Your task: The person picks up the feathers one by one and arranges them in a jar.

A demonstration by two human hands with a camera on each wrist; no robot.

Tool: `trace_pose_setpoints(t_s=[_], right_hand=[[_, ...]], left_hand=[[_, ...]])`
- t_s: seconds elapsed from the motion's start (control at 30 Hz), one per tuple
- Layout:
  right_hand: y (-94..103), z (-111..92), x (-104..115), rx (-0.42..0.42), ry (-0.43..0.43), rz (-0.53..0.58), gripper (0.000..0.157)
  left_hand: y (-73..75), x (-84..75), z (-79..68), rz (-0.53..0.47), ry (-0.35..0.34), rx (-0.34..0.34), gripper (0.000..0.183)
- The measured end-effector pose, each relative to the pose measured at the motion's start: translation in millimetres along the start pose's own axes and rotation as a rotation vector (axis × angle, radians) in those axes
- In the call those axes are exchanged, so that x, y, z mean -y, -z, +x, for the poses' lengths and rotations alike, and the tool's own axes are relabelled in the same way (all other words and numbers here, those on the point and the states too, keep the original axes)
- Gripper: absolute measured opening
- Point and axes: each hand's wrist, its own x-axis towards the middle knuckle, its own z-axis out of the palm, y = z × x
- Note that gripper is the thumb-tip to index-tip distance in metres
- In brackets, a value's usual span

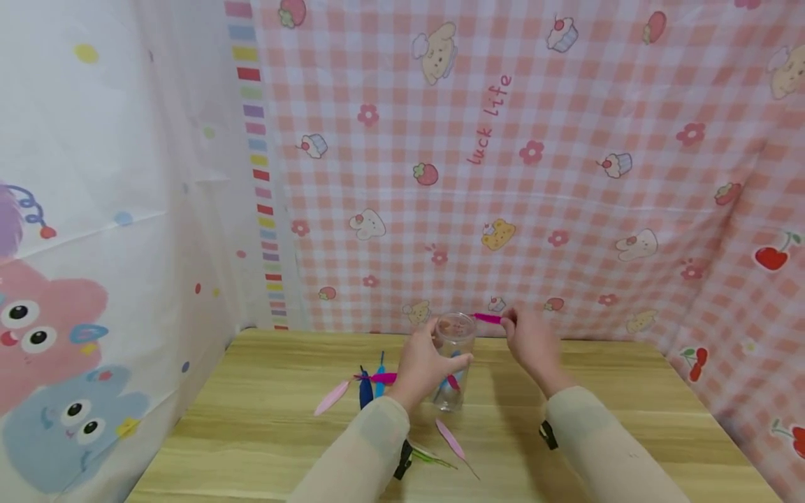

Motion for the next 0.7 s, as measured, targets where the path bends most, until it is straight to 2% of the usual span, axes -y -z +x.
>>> trace_pose_setpoints(t_s=[0.1, 0.2, 0.3, 0.4, 0.47, 0.57, 0.7], right_hand=[[35.2, 1, 17, -0.145, 0.15, -0.095, 0.017], [59.0, -2, 32, -0.284, 0.297, -0.169, 0.013], [71.0, -6, 42, -0.413, 0.453, -0.235, 0.007], [71.7, -10, 51, -0.52, 0.632, -0.316, 0.011], [67.5, -12, 55, -0.561, 0.744, -0.366, 0.014], [58.7, -13, 60, -0.547, 0.838, -0.391, 0.018], [50.3, -15, 61, -0.506, 0.832, -0.373, 0.02]], left_hand=[[0.5, -0.4, -1.1, -0.005, 0.007, 0.008, 0.071], [1.3, 0.1, -1.6, -0.001, 0.004, 0.009, 0.07], [2.0, 0.5, -0.5, 0.007, 0.0, 0.006, 0.069], [2.6, 1.4, 0.4, -0.003, 0.002, 0.005, 0.067], [2.7, 2.3, 0.7, -0.013, 0.002, 0.003, 0.065], [2.3, 2.1, 0.7, -0.026, 0.003, 0.005, 0.063], [0.8, 1.2, 1.2, -0.037, 0.001, 0.015, 0.063]])
